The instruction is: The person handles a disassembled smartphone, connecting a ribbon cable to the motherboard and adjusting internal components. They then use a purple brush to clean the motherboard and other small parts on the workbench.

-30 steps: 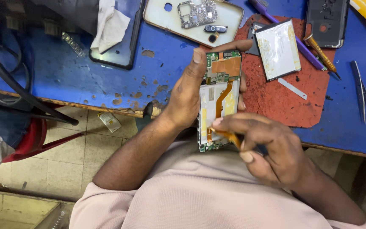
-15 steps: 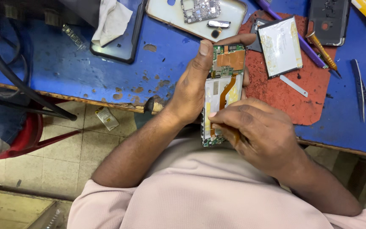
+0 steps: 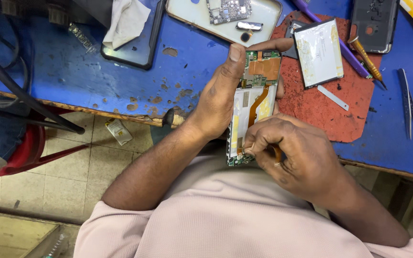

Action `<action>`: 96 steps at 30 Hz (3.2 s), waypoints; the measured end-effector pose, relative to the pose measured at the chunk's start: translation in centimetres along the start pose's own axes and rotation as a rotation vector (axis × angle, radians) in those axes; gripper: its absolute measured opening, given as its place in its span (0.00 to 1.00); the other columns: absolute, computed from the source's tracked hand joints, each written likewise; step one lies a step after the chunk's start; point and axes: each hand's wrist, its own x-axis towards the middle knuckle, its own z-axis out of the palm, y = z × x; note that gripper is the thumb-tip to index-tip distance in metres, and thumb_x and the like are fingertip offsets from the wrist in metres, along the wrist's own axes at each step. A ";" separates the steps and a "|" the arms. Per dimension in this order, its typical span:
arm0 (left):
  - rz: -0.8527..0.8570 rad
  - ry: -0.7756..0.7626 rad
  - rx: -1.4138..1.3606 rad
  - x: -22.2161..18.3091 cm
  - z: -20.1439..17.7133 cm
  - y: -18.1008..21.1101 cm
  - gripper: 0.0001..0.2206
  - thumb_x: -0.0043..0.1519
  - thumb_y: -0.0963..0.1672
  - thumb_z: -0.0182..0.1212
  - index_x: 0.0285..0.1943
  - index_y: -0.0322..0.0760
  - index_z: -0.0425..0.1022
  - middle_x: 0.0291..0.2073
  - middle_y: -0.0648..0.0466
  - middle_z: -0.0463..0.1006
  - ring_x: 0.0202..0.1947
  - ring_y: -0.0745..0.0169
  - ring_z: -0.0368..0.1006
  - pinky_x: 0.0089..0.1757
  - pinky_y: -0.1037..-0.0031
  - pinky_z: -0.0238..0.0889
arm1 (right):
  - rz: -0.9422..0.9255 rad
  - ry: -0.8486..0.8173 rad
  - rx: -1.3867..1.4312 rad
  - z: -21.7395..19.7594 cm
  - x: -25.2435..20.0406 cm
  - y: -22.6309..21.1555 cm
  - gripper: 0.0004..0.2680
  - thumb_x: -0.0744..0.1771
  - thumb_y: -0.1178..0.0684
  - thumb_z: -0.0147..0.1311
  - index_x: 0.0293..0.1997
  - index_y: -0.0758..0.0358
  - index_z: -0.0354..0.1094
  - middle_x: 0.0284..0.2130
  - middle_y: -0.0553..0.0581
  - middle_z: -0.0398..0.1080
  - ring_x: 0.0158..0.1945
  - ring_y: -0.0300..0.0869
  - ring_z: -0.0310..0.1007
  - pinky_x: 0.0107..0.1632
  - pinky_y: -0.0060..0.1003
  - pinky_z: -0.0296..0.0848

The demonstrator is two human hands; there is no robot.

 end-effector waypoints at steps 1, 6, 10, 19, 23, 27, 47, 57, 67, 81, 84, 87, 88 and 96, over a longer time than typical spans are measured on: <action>0.004 0.000 0.008 0.0 0.0 0.0 0.43 0.68 0.66 0.35 0.79 0.33 0.60 0.36 0.49 0.76 0.36 0.64 0.77 0.42 0.68 0.76 | 0.000 -0.008 0.011 0.0 0.0 0.0 0.13 0.63 0.66 0.64 0.42 0.62 0.60 0.38 0.57 0.76 0.42 0.43 0.81 0.44 0.35 0.80; 0.005 0.006 0.028 0.0 0.1 0.1 0.43 0.68 0.66 0.35 0.79 0.33 0.60 0.36 0.49 0.76 0.35 0.64 0.78 0.42 0.68 0.77 | -0.024 -0.024 0.039 0.0 -0.1 0.1 0.14 0.63 0.67 0.64 0.42 0.62 0.57 0.38 0.57 0.75 0.42 0.43 0.80 0.44 0.35 0.80; 0.002 0.001 0.010 0.0 0.1 0.1 0.43 0.67 0.65 0.35 0.79 0.33 0.60 0.36 0.49 0.76 0.35 0.62 0.78 0.41 0.68 0.76 | -0.045 -0.032 0.034 -0.1 -0.5 0.4 0.14 0.63 0.67 0.64 0.42 0.62 0.57 0.37 0.57 0.74 0.42 0.43 0.80 0.44 0.35 0.80; 0.012 0.013 0.074 -0.1 0.0 -0.3 0.42 0.69 0.65 0.34 0.78 0.32 0.61 0.38 0.47 0.77 0.38 0.64 0.77 0.43 0.69 0.76 | -0.008 -0.034 0.082 -0.3 -0.6 0.4 0.13 0.65 0.66 0.62 0.43 0.62 0.57 0.39 0.59 0.75 0.43 0.39 0.81 0.45 0.32 0.81; 0.018 0.041 0.024 0.2 0.1 -0.4 0.37 0.70 0.63 0.37 0.74 0.33 0.61 0.41 0.45 0.77 0.40 0.60 0.79 0.43 0.66 0.78 | 0.037 -0.032 0.128 -0.6 -0.6 0.4 0.12 0.65 0.67 0.61 0.45 0.63 0.58 0.39 0.59 0.74 0.44 0.40 0.81 0.46 0.32 0.81; -0.050 0.147 -0.079 0.6 0.5 -0.4 0.27 0.69 0.59 0.41 0.59 0.34 0.61 0.39 0.43 0.78 0.36 0.55 0.81 0.42 0.63 0.79 | -0.016 -0.007 0.094 -0.8 -0.3 0.5 0.12 0.65 0.67 0.62 0.44 0.63 0.60 0.38 0.57 0.74 0.43 0.42 0.80 0.46 0.35 0.80; 0.120 0.307 0.478 3.0 -0.1 -0.8 0.25 0.78 0.55 0.40 0.71 0.32 0.61 0.61 0.44 0.69 0.66 0.58 0.63 0.66 0.63 0.58 | -0.023 0.089 -0.153 -1.9 1.1 2.8 0.11 0.63 0.67 0.64 0.47 0.65 0.67 0.40 0.58 0.74 0.37 0.43 0.77 0.39 0.34 0.76; 0.047 0.315 1.047 2.2 0.2 2.4 0.23 0.74 0.49 0.50 0.74 0.30 0.62 0.36 0.39 0.82 0.39 0.49 0.84 0.44 0.62 0.74 | 0.020 0.099 -0.105 -1.7 0.3 4.3 0.12 0.64 0.69 0.62 0.47 0.65 0.67 0.40 0.58 0.74 0.36 0.39 0.76 0.38 0.31 0.75; 0.269 0.279 1.376 0.5 1.1 2.0 0.20 0.70 0.45 0.58 0.67 0.26 0.67 0.42 0.37 0.79 0.40 0.35 0.77 0.40 0.52 0.69 | 0.052 0.085 -0.118 -1.6 0.4 4.3 0.12 0.63 0.70 0.61 0.47 0.65 0.67 0.38 0.57 0.74 0.34 0.38 0.75 0.36 0.31 0.74; 0.718 -0.039 1.623 -6.4 -0.4 -0.8 0.07 0.63 0.42 0.67 0.47 0.36 0.80 0.50 0.53 0.76 0.49 0.57 0.70 0.48 0.62 0.62 | 0.066 0.046 -0.144 -1.5 1.3 3.7 0.10 0.65 0.65 0.64 0.47 0.64 0.67 0.37 0.58 0.74 0.35 0.41 0.78 0.37 0.33 0.76; 0.695 -0.042 1.617 -6.5 -0.5 -1.1 0.07 0.63 0.43 0.67 0.47 0.37 0.81 0.51 0.52 0.75 0.52 0.56 0.70 0.50 0.61 0.63 | 0.058 0.052 -0.169 -1.5 1.3 3.5 0.10 0.65 0.65 0.63 0.48 0.64 0.66 0.38 0.58 0.74 0.38 0.41 0.79 0.38 0.33 0.77; 0.688 -0.054 1.603 -6.4 -0.6 -1.1 0.05 0.65 0.43 0.67 0.47 0.39 0.80 0.51 0.53 0.75 0.54 0.56 0.71 0.51 0.61 0.63 | 0.059 0.045 -0.179 -1.5 1.3 3.7 0.11 0.66 0.65 0.63 0.48 0.65 0.64 0.40 0.59 0.75 0.39 0.41 0.79 0.39 0.32 0.78; 0.683 -0.052 1.601 -6.4 -0.5 -1.1 0.05 0.64 0.43 0.67 0.46 0.39 0.80 0.50 0.53 0.75 0.54 0.56 0.71 0.51 0.60 0.63 | 0.068 0.035 -0.178 -1.6 1.1 3.7 0.11 0.66 0.65 0.63 0.49 0.65 0.64 0.40 0.59 0.75 0.39 0.41 0.79 0.39 0.32 0.78; 0.673 -0.059 1.599 -6.3 -0.5 -0.8 0.06 0.63 0.43 0.66 0.45 0.38 0.79 0.50 0.50 0.76 0.56 0.52 0.71 0.52 0.57 0.63 | 0.178 0.002 -0.035 -1.6 0.7 3.5 0.10 0.65 0.65 0.61 0.45 0.65 0.61 0.39 0.56 0.74 0.35 0.36 0.76 0.37 0.31 0.75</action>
